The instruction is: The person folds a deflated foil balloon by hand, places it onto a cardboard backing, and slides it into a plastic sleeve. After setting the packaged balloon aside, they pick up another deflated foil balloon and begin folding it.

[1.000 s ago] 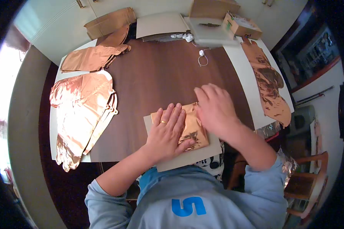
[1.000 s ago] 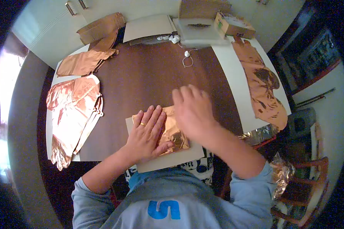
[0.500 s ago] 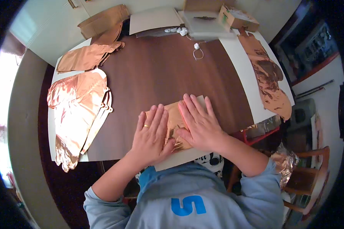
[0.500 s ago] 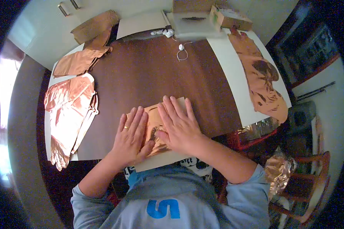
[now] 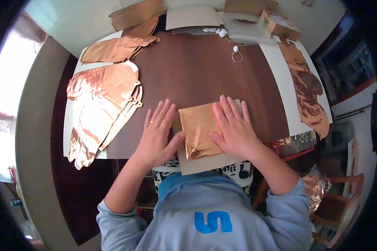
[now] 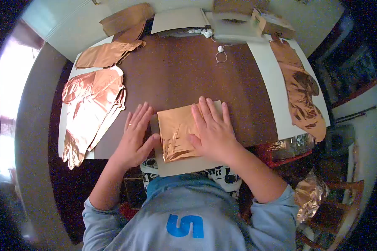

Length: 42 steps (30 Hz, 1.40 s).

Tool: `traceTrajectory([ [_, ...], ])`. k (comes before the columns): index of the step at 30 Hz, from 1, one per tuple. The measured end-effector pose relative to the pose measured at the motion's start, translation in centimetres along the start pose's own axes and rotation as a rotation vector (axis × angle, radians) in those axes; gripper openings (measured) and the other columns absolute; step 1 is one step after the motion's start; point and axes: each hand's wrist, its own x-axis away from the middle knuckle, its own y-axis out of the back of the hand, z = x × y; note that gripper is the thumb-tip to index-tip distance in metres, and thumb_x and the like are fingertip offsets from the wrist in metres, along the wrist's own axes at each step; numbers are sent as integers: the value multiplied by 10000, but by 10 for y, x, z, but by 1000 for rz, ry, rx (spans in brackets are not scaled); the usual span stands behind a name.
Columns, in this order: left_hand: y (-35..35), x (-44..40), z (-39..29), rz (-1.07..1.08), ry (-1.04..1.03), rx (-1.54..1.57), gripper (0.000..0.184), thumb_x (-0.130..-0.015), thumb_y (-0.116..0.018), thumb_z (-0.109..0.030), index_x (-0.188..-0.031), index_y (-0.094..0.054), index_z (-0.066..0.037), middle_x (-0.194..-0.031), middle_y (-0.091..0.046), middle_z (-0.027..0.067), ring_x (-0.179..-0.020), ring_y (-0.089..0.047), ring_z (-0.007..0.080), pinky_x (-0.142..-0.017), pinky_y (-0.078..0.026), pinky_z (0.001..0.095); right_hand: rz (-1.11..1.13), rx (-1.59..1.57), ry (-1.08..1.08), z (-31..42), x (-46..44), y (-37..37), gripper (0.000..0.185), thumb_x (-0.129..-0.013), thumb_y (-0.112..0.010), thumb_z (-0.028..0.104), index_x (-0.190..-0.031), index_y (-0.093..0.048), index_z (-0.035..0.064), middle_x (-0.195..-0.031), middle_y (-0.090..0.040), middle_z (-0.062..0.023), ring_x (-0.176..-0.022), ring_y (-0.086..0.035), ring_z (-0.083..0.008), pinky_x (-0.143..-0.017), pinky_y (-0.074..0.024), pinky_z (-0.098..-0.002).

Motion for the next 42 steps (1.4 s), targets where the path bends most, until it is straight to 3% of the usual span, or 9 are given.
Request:
traceTrajectory([
  [5, -17, -6, -47, -32, -140, -112, 761, -887, -605, -453, -1439, -390, 24, -1557, -261, 267, -1463, -216, 428, -1183, -139, 558, -18, -12, 6, 0, 0, -2, 796, -915, -561, 467, -1473, -314, -44, -1545, -274, -275, -1462, -224, -401, -1166, -101, -619],
  [9, -39, -14, -38, -106, -196, -246, 827, -867, -556, -605, -1403, -443, 14, -1509, -338, 280, -1434, -262, 445, -1163, -188, 571, -22, -33, 17, -3, 1, -2, 784, -921, -556, 468, -1470, -325, -41, -1550, -267, -273, -1463, -221, -403, -1164, -114, -617],
  [13, -29, -12, -24, -20, -147, -203, 840, -885, -513, -644, -1422, -431, -4, -1513, -354, 253, -1436, -282, 414, -1162, -200, 565, -24, -27, 12, -3, 2, -3, 771, -931, -542, 465, -1473, -323, -37, -1557, -260, -268, -1468, -210, -402, -1166, -104, -615],
  [18, -28, -2, -4, 34, -150, -264, 904, -902, -508, -621, -1513, -279, 5, -1574, -268, 223, -1476, -227, 366, -1188, -140, 541, -9, -8, 3, -2, 2, -4, 780, -942, -510, 482, -1489, -303, -33, -1565, -249, -263, -1475, -193, -395, -1171, -85, -608],
  [24, -15, 5, -8, 4, -144, -205, 963, -831, -595, -639, -1491, -323, 7, -1554, -304, 230, -1470, -242, 370, -1188, -145, 538, 5, 2, -5, -1, 2, -2, 784, -949, -487, 499, -1498, -292, -25, -1571, -238, -258, -1480, -186, -387, -1172, -83, -608],
  [27, -7, 18, -17, -51, -354, -237, 949, -762, -699, -597, -1435, -408, 6, -1503, -374, 227, -1423, -329, 384, -1180, -183, 541, 7, 20, -6, -1, 1, -2, 785, -951, -481, 504, -1501, -287, -22, -1571, -241, -254, -1481, -184, -381, -1174, -80, -606],
  [28, -5, 19, -20, -104, -424, -234, 722, -777, -741, -453, -1312, -544, -11, -1366, -520, 204, -1286, -500, 377, -1112, -338, 542, 19, 18, -13, 0, 1, -1, 786, -952, -479, 504, -1502, -285, -22, -1571, -240, -254, -1482, -182, -380, -1175, -78, -604],
  [34, -19, 22, -11, -181, -851, -477, 432, -736, -730, -243, -1107, -664, -31, -1142, -664, 136, -1049, -654, 315, -936, -522, 489, 47, 23, -18, 2, 0, 1, 790, -957, -469, 510, -1505, -273, -23, -1579, -221, -253, -1489, -164, -374, -1182, -65, -592],
  [42, -20, -11, -3, -194, -579, -125, 396, -717, -670, -154, -1080, -643, 2, -1169, -620, 180, -1129, -601, 362, -1004, -474, 486, 41, -57, 1, -5, 3, 4, 780, -950, -530, 450, -1516, -251, -9, -1583, -200, -262, -1477, -191, -392, -1190, -93, -554],
])
